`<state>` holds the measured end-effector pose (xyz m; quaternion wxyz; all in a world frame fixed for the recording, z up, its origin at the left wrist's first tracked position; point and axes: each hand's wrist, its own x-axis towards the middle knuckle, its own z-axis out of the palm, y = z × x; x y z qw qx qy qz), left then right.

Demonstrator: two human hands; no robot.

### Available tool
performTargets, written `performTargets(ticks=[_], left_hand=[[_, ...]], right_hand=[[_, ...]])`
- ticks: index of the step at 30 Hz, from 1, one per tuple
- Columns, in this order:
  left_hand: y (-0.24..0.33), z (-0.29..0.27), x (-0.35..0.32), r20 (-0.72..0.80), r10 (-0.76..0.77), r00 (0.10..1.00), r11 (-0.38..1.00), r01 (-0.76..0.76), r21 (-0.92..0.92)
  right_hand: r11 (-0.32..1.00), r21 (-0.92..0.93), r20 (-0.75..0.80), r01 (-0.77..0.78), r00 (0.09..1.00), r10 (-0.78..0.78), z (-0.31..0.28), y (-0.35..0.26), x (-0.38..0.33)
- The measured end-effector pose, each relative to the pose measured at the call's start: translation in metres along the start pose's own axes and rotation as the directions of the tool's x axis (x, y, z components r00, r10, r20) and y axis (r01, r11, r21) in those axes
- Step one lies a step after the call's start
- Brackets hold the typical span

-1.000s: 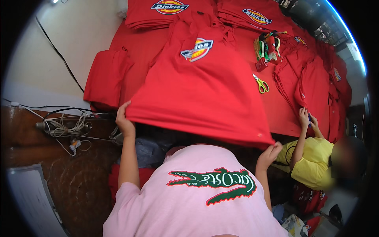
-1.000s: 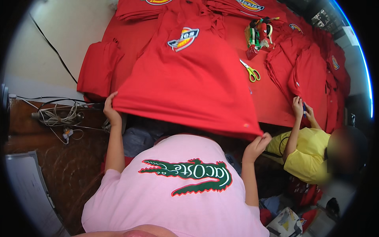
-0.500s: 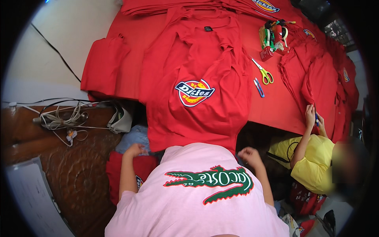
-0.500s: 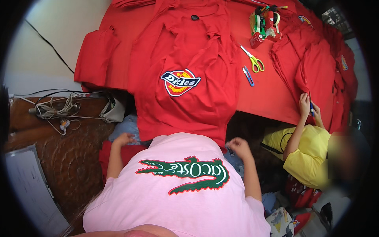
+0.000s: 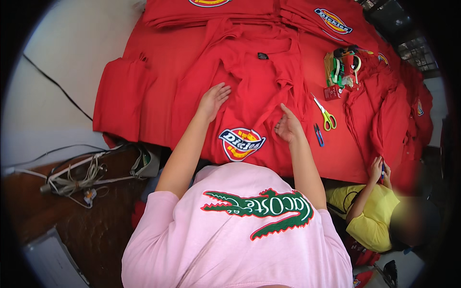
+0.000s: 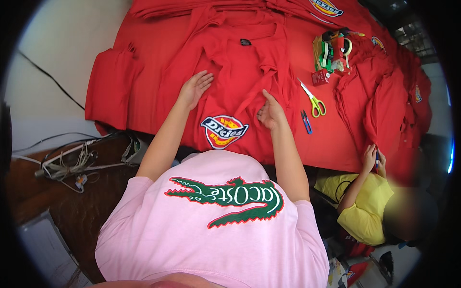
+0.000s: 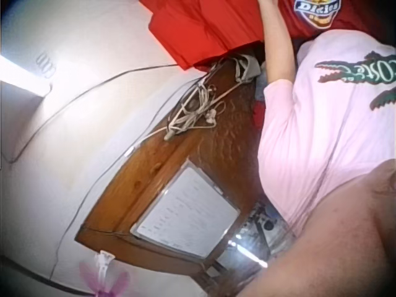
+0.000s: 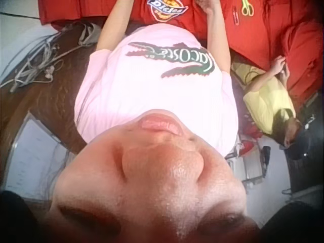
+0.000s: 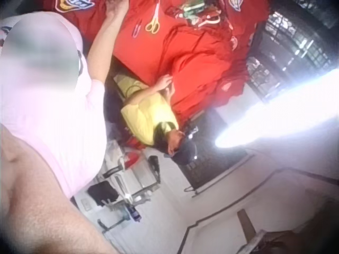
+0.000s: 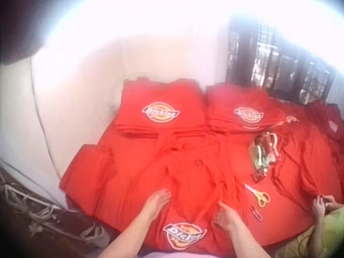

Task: The person picks up red sleeveless shirts from a pile, stretches the necklines, and uses a small pair of nippers to trim loose threads from the seams before stacking them on a table.

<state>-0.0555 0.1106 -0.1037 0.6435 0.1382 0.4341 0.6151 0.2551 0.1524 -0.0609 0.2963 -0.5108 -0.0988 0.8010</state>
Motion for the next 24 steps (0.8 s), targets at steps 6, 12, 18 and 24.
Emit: performTargets(ticks=[6,12,18,24], left_hand=[[0.043,0.079,0.050,0.144,-0.223,0.964,0.944,0.250,-0.214],[0.136,0.054,0.087,0.509,-0.115,0.853,0.915,0.290,-0.279],[0.183,0.047,0.036,0.612,-0.015,0.790,0.945,0.212,-0.250],[0.190,0.037,-0.007,0.469,0.110,0.877,0.977,-0.009,-0.211]], right_hand=[[0.965,0.256,0.311,0.064,0.939,-0.145,0.043,-0.083,-0.009],[0.925,0.221,0.144,0.309,0.928,-0.344,0.042,-0.146,-0.045],[0.893,-0.067,0.177,0.445,0.886,-0.428,0.042,-0.149,-0.086],[0.806,-0.200,0.177,0.557,0.829,-0.530,0.036,-0.138,-0.136]])
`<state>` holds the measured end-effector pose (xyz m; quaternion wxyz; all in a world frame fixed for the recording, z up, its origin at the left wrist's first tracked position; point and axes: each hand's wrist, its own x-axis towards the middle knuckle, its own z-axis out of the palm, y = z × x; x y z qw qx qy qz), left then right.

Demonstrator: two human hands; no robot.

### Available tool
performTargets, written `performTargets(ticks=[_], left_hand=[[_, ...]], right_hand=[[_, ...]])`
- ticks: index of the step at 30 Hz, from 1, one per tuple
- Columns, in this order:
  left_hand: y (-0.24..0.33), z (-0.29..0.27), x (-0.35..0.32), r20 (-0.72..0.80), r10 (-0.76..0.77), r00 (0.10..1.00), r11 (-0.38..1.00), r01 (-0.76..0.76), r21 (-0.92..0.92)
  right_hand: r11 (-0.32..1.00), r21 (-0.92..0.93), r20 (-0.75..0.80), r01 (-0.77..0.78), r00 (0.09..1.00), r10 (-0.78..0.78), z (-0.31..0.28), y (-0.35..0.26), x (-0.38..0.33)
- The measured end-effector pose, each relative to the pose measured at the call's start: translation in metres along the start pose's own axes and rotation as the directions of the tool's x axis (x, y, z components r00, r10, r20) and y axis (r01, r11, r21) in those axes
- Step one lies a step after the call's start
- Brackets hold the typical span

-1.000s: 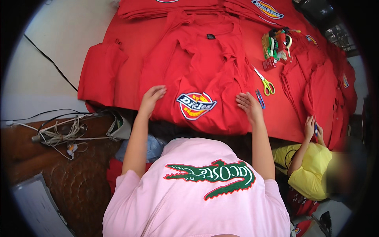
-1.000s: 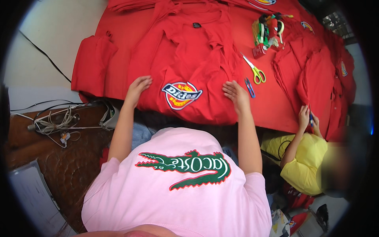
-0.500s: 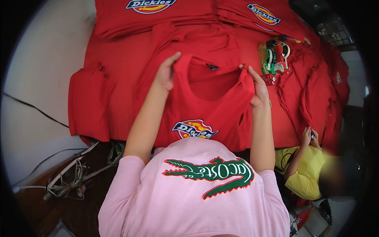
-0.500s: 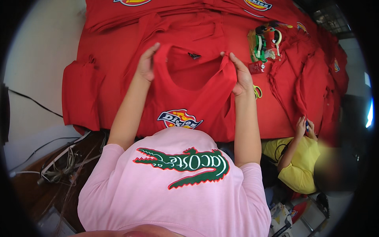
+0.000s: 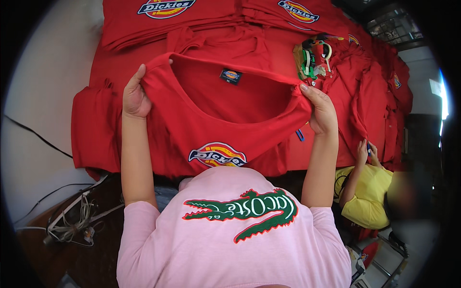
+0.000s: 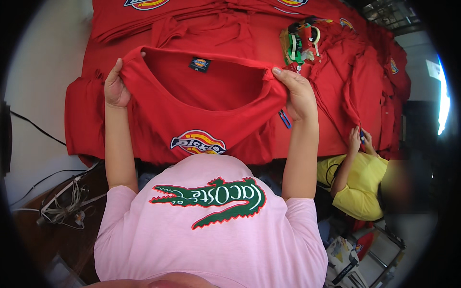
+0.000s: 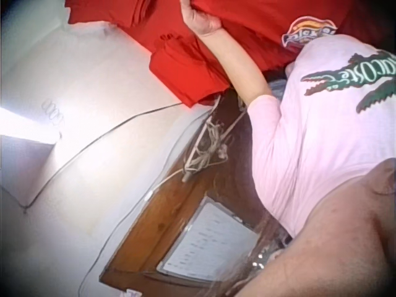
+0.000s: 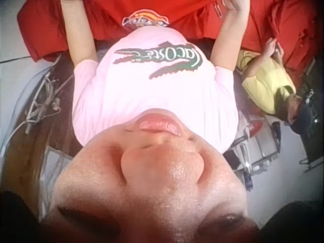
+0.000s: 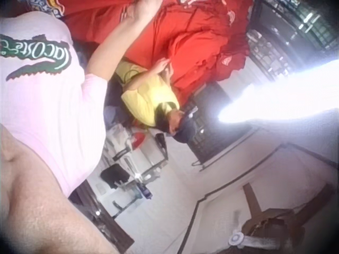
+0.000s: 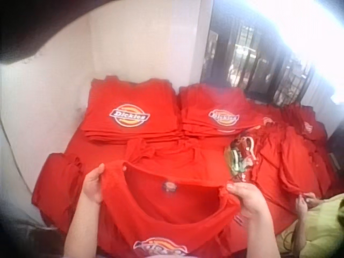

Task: The person picks up red sleeveless shirts from a pile, stretches the necklines, and uses a small pair of nippers to trim loose threads from the seams before stacking them on a table.

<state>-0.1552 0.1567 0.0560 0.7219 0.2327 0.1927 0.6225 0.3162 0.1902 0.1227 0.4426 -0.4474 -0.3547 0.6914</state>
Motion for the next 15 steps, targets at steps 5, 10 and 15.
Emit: performTargets(ticks=[5,10,15], left_hand=[[-0.008,0.020,-0.058,0.043,0.091,0.995,0.994,-0.088,-0.069],[-0.026,0.045,-0.142,-0.044,0.096,0.994,0.995,-0.096,0.009],[-0.050,0.097,-0.196,-0.032,0.203,0.979,0.969,-0.196,0.149]], right_hand=[[0.955,-0.094,-0.136,0.281,0.947,-0.292,-0.028,-0.008,-0.058],[0.936,-0.078,-0.136,0.344,0.926,-0.352,-0.065,-0.016,-0.132],[0.914,-0.081,-0.122,0.397,0.906,-0.405,-0.080,-0.025,-0.201]])
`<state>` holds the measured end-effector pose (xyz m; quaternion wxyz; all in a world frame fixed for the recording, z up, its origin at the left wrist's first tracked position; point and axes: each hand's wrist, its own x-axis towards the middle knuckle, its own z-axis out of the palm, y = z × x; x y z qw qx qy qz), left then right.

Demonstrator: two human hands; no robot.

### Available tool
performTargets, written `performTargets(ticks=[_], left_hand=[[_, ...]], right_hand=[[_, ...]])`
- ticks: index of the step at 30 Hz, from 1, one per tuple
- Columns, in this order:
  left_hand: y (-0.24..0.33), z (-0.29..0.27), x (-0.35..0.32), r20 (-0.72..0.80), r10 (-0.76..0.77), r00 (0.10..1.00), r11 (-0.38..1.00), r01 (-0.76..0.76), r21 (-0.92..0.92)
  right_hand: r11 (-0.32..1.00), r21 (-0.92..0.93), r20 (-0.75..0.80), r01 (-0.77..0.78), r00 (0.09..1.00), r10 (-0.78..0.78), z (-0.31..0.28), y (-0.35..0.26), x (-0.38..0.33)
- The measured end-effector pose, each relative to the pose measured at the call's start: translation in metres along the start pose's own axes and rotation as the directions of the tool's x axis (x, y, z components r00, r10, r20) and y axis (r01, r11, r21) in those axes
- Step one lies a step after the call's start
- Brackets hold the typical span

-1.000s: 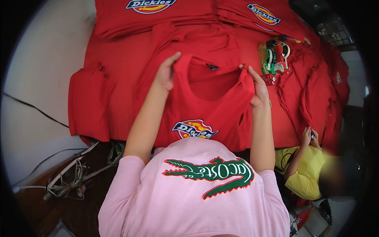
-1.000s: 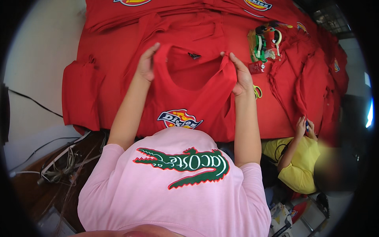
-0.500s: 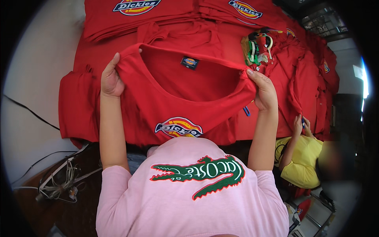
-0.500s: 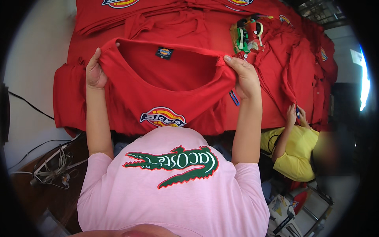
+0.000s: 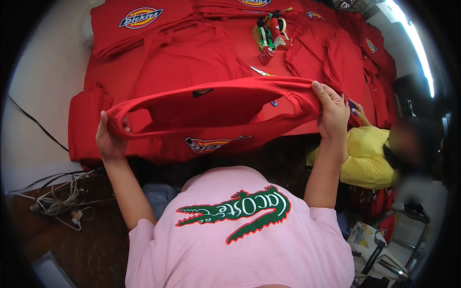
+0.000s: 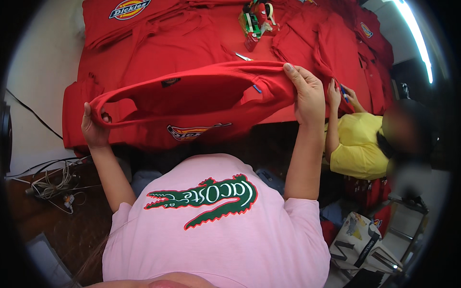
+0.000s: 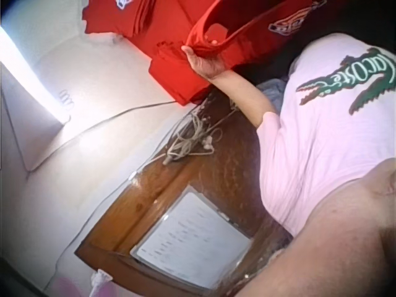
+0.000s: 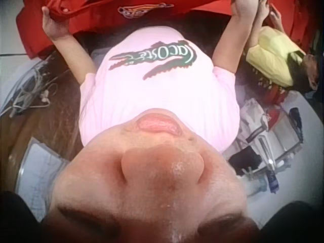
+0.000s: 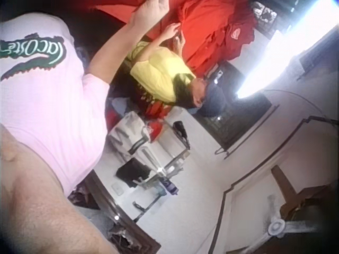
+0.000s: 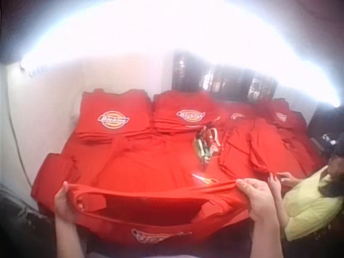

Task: The person picks up red sleeveless shirts from a pile, stretches the necklines, and uses a small pair of nippers to trim loose threads from the seams before stacking them on a table.

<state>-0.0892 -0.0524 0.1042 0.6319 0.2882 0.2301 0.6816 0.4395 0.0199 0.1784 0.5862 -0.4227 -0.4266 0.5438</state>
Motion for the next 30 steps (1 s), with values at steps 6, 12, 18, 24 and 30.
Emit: performTargets(ticks=[6,12,18,24,30], left_hand=[[0.010,0.061,-0.079,0.230,0.073,0.971,0.997,-0.069,-0.024],[-0.037,0.060,-0.119,0.530,-0.063,0.846,0.899,0.279,-0.337],[-0.115,0.055,-0.151,0.015,-0.722,0.692,0.685,0.712,0.155],[-0.051,0.030,-0.138,0.410,-0.449,0.794,0.888,0.445,0.111],[-0.086,-0.004,-0.120,0.086,-0.612,0.786,0.790,0.605,0.096]], right_hand=[[0.913,0.408,-0.071,0.020,0.997,0.010,-0.047,-0.015,-0.039],[0.852,0.508,0.179,-0.125,0.983,0.037,-0.043,0.016,-0.104],[0.537,-0.375,0.587,-0.756,0.255,0.769,-0.068,0.101,-0.174],[0.890,0.070,0.627,-0.451,0.713,0.313,-0.056,0.064,-0.140],[0.853,-0.118,0.482,-0.509,0.722,0.497,-0.042,0.106,-0.091]])
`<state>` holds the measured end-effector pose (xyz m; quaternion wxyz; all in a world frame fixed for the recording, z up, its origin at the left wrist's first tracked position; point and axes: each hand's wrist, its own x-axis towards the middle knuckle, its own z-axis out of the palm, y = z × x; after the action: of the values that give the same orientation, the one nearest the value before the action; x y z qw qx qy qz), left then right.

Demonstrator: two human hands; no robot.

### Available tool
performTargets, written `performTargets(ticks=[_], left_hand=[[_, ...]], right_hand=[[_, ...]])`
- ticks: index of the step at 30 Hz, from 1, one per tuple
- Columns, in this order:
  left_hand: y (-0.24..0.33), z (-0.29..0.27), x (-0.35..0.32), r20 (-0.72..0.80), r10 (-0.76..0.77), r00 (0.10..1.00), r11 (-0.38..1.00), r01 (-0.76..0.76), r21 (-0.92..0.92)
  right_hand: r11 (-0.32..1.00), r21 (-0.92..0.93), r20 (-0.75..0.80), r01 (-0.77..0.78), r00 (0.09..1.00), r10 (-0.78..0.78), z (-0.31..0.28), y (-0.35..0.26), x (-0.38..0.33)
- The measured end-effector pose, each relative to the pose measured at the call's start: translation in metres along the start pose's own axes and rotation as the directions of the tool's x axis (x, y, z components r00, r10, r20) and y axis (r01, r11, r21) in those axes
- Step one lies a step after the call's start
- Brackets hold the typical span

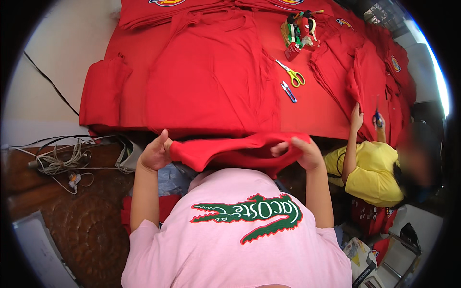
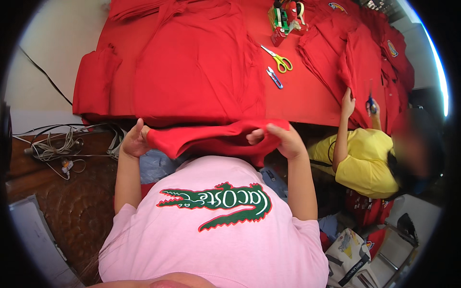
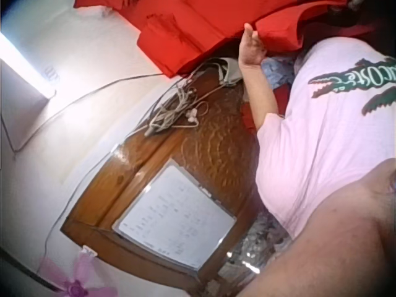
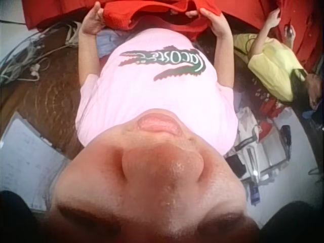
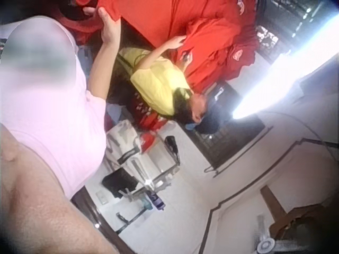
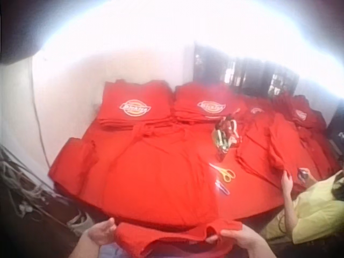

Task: The person picks up red sleeveless shirts from a pile, stretches the necklines, and uses a small pair of nippers to trim loose threads from the seams before stacking them on a table.

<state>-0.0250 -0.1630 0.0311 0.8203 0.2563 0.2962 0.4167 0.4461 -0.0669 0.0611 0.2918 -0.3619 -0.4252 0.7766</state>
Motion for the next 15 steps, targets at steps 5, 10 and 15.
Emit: performTargets(ticks=[5,10,15], left_hand=[[0.038,0.024,0.005,-0.158,0.276,0.948,0.927,-0.306,-0.216],[0.025,-0.059,0.027,0.264,0.107,0.959,0.984,-0.064,-0.168],[0.099,-0.026,0.045,0.345,0.083,0.935,0.970,0.004,-0.245]], right_hand=[[0.995,0.094,-0.263,-0.038,0.963,0.061,-0.022,-0.015,0.003],[0.974,0.178,-0.183,0.139,0.977,-0.106,-0.026,-0.038,0.019],[0.860,0.421,-0.267,0.289,0.945,-0.186,-0.041,-0.006,0.035]])
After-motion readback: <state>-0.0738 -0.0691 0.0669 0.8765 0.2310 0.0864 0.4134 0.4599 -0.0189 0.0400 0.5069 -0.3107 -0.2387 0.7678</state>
